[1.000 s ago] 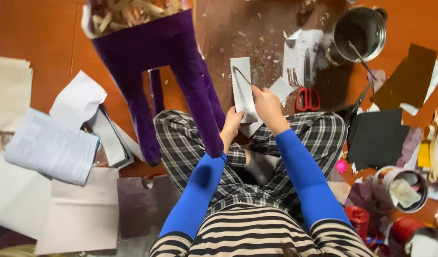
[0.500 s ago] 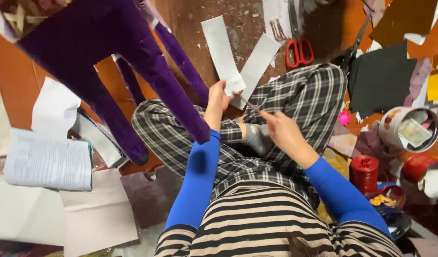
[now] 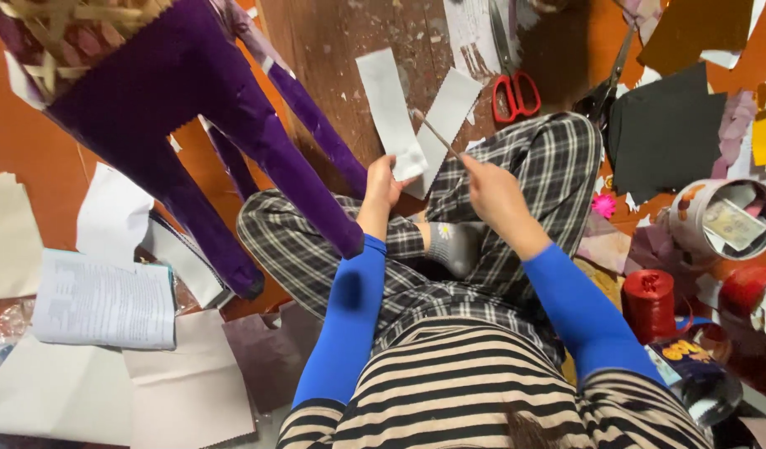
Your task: Decorating a bamboo animal frame by cutting and attaching purple fabric strips
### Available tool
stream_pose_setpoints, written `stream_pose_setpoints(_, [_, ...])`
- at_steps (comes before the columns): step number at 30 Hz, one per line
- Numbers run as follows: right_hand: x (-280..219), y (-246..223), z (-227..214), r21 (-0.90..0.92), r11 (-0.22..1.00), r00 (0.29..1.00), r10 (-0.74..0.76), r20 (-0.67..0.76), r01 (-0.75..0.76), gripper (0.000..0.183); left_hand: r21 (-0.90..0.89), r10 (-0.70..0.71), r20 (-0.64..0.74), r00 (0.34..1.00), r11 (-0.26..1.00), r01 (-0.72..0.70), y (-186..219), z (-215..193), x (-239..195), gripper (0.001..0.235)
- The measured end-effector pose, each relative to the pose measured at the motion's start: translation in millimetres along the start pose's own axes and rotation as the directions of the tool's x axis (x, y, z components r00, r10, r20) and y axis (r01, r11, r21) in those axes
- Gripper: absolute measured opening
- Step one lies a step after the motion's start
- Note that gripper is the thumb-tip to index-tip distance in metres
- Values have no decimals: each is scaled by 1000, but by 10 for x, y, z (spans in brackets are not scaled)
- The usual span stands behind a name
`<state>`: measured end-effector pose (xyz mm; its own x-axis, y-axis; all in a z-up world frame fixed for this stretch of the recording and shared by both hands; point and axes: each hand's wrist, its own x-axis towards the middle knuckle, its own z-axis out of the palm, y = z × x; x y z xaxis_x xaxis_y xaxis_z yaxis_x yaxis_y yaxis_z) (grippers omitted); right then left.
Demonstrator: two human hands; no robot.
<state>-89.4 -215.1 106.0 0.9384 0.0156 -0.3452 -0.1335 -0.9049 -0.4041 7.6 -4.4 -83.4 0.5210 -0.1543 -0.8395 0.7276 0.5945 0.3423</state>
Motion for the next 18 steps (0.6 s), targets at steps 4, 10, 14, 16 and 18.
stream_pose_setpoints(4, [959, -105, 349, 47, 990, 981, -125, -147, 133, 58, 25, -1, -7, 1000, 1000, 2, -74, -61, 96, 68])
stream_pose_setpoints(10, [1561, -309, 695, 88, 971, 962, -202, -184, 221, 56, 34, -20, -45, 999, 999, 22, -157, -121, 203, 69])
stream_pose_setpoints(14, [1586, -143, 611, 202, 970, 983, -105, -149, 134, 60, 232, 20, -43, 999, 973, -9, -38, 70, -195, 68])
stream_pose_setpoints(16, [1637, 75, 746, 174, 981, 987, -65, -150, 91, 60, 607, 198, -67, 978, 786, -117, 62, 49, -473, 59])
stream_pose_setpoints(18, [1632, 99, 785, 141, 989, 989, -28, -147, 49, 60, 875, 362, -23, 932, 458, -156, 103, 66, -707, 53])
